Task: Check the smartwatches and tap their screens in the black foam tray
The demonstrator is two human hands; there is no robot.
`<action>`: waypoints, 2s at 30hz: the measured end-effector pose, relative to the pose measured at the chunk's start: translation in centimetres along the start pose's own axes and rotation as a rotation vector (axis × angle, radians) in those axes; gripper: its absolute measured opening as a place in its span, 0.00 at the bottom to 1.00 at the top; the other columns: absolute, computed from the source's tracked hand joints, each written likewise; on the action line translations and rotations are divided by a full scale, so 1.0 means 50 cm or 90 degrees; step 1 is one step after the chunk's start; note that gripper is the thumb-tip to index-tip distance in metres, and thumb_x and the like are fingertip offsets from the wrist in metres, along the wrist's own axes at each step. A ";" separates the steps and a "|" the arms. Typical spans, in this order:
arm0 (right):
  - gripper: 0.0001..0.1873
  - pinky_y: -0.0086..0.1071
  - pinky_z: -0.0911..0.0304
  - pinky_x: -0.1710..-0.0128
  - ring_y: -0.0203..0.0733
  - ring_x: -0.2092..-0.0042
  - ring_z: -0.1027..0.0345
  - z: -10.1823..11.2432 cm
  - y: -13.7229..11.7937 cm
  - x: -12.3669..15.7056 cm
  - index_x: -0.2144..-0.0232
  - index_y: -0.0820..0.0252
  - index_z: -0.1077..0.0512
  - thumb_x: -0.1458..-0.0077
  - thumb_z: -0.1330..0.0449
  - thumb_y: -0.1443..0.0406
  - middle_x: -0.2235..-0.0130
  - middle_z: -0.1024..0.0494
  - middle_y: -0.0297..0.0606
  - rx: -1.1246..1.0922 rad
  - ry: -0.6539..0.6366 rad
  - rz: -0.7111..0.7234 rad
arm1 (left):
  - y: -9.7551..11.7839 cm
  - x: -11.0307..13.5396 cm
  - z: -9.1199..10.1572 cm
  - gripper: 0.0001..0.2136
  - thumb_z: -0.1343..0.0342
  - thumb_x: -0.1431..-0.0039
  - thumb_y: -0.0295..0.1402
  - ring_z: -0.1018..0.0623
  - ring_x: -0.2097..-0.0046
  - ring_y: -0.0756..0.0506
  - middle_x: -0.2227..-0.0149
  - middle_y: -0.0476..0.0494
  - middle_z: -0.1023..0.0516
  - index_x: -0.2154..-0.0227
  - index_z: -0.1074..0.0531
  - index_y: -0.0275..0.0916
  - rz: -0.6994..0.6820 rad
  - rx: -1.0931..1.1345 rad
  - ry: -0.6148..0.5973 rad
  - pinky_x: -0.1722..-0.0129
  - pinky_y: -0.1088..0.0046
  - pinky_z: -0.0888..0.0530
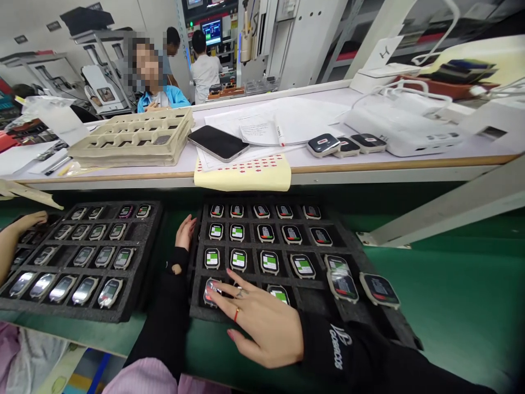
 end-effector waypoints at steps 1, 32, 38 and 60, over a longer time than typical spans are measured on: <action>0.37 0.55 0.67 0.33 0.52 0.33 0.55 -0.001 0.000 0.000 0.35 0.80 0.51 0.43 0.49 0.67 0.44 0.31 0.58 0.012 -0.014 -0.006 | -0.001 0.000 0.000 0.22 0.48 0.35 0.42 0.26 0.45 0.40 0.47 0.35 0.26 0.43 0.35 0.35 -0.001 0.004 0.005 0.42 0.55 0.30; 0.41 0.58 0.52 0.36 0.49 0.39 0.41 0.134 0.148 0.087 0.33 0.76 0.77 0.41 0.58 0.76 0.48 0.26 0.52 0.327 0.106 -0.224 | -0.020 -0.017 0.014 0.23 0.36 0.50 0.37 0.27 0.43 0.39 0.50 0.38 0.23 0.50 0.27 0.38 -0.048 0.026 0.005 0.39 0.60 0.35; 0.41 0.57 0.61 0.33 0.47 0.38 0.42 0.104 0.082 0.055 0.33 0.78 0.71 0.44 0.57 0.77 0.50 0.24 0.51 0.201 0.059 -0.162 | -0.014 -0.011 0.009 0.23 0.36 0.51 0.37 0.27 0.43 0.39 0.50 0.37 0.23 0.50 0.27 0.36 -0.051 0.018 0.009 0.40 0.60 0.34; 0.38 0.56 0.55 0.34 0.49 0.36 0.46 0.106 0.095 0.071 0.33 0.80 0.69 0.42 0.58 0.75 0.42 0.33 0.57 0.260 0.101 -0.215 | -0.003 -0.005 0.004 0.21 0.39 0.48 0.36 0.27 0.43 0.39 0.49 0.37 0.24 0.50 0.28 0.37 -0.070 -0.020 0.001 0.40 0.60 0.34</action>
Point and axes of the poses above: each hand's wrist, its own x-axis away from the middle knuckle, its own z-axis out of the back of the hand, y = z × x, the point moved 5 cm from there along -x, towards the middle knuckle
